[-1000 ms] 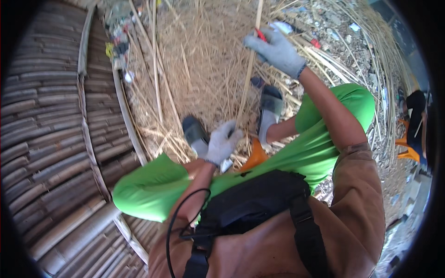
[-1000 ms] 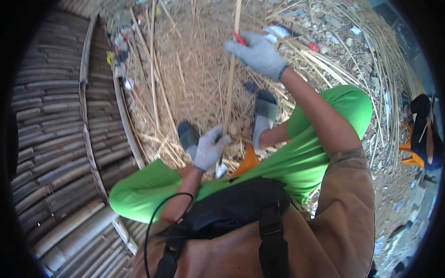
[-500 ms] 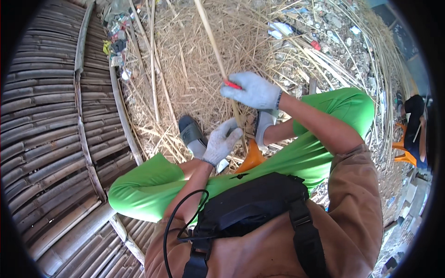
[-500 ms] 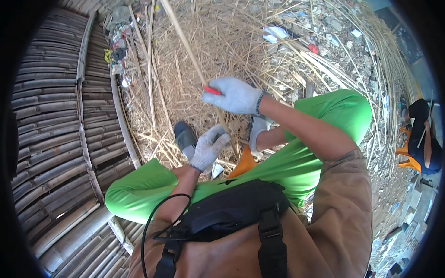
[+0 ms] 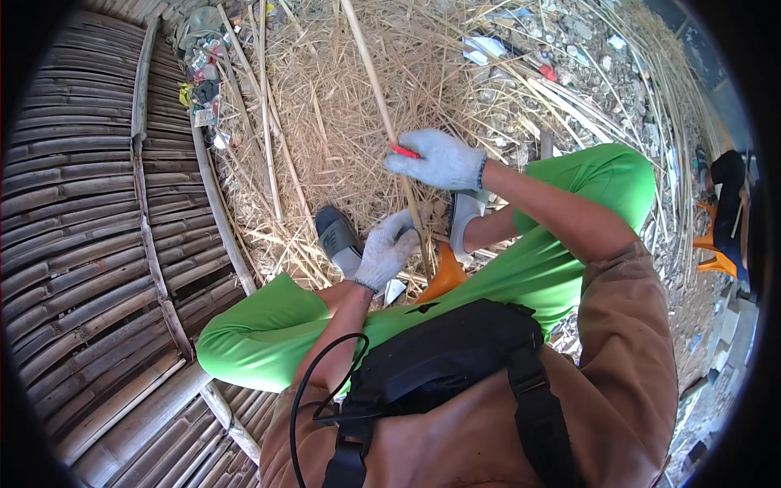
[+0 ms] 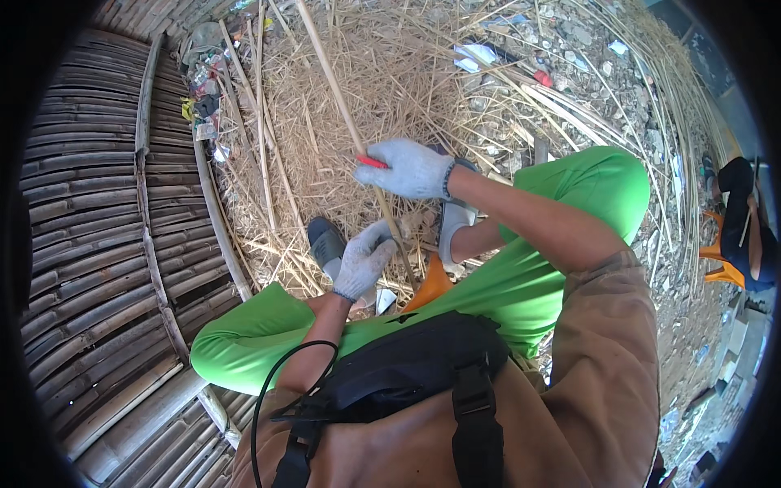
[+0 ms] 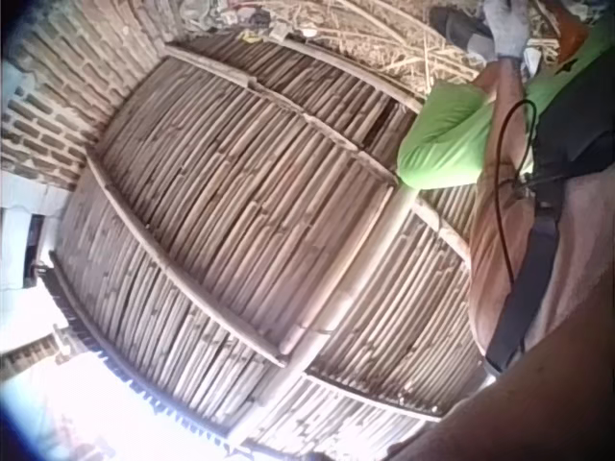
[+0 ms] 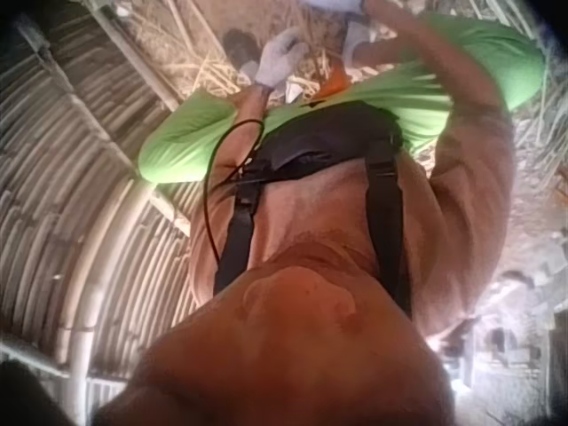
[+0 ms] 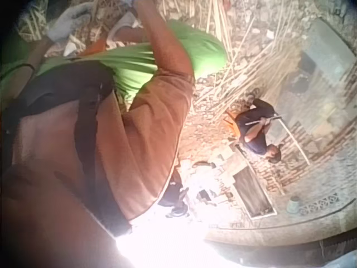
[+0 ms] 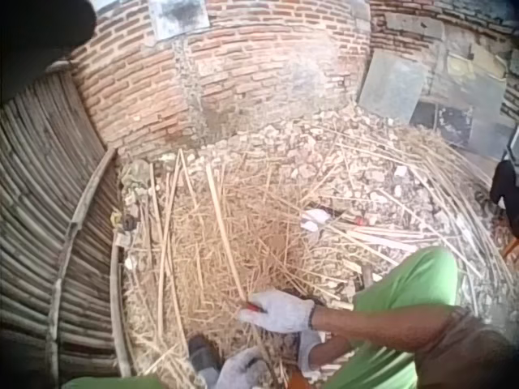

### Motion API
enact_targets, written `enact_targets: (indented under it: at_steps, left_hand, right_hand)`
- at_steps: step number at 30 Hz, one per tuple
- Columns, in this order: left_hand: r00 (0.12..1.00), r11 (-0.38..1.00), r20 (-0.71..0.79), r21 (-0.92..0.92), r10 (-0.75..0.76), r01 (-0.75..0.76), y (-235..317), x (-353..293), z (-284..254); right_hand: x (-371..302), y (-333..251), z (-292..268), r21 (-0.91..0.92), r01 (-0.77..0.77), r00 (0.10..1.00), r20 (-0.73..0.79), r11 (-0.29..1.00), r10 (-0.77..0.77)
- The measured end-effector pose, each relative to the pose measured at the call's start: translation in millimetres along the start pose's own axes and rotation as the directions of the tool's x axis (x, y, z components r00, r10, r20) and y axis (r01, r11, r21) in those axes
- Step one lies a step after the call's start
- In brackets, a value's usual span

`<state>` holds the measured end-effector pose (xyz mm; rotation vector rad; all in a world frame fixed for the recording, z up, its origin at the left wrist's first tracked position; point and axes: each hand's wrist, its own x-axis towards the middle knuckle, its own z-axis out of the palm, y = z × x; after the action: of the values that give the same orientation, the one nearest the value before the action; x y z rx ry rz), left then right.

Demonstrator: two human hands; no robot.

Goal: The person uses a tool to strip layers from a bamboo pole while holding it between their legs. The person repeatedly runs the tool along the length of the pole to remove material.

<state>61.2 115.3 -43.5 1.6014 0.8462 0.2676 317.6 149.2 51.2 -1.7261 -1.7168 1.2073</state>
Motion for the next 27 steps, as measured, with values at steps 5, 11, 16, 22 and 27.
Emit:
enact_targets:
  at_steps: [5,11,16,22,27]
  left_hand:
    - [0.999,0.998,0.002,-0.023,-0.052,0.052,-3.3,1.7,-1.7]
    - [0.994,0.997,0.073,0.003,-0.083,0.083,22.2,-2.3,5.8]
    - [0.998,0.996,0.038,0.071,-0.052,0.049,20.1,-5.2,7.2]
    - [0.985,0.967,-0.163,0.235,-0.062,0.100,3.4,-3.8,8.1]
    - [0.980,0.971,-0.178,-0.234,-0.093,0.050,10.3,-5.2,12.4]
  right_hand:
    - [9.6,6.5,-7.1,0.028,0.013,0.999,-0.043,1.000,-0.011]
    - [14.0,8.5,-29.5,0.056,0.005,0.979,-0.204,0.998,0.006]
    - [16.5,6.9,-55.6,0.030,0.086,0.919,-0.389,0.996,-0.068]
    - [8.8,1.0,-94.7,0.171,0.090,0.816,-0.577,0.981,0.025]
    - [-2.0,3.9,-107.9,0.316,0.059,0.807,-0.573,0.947,0.141]
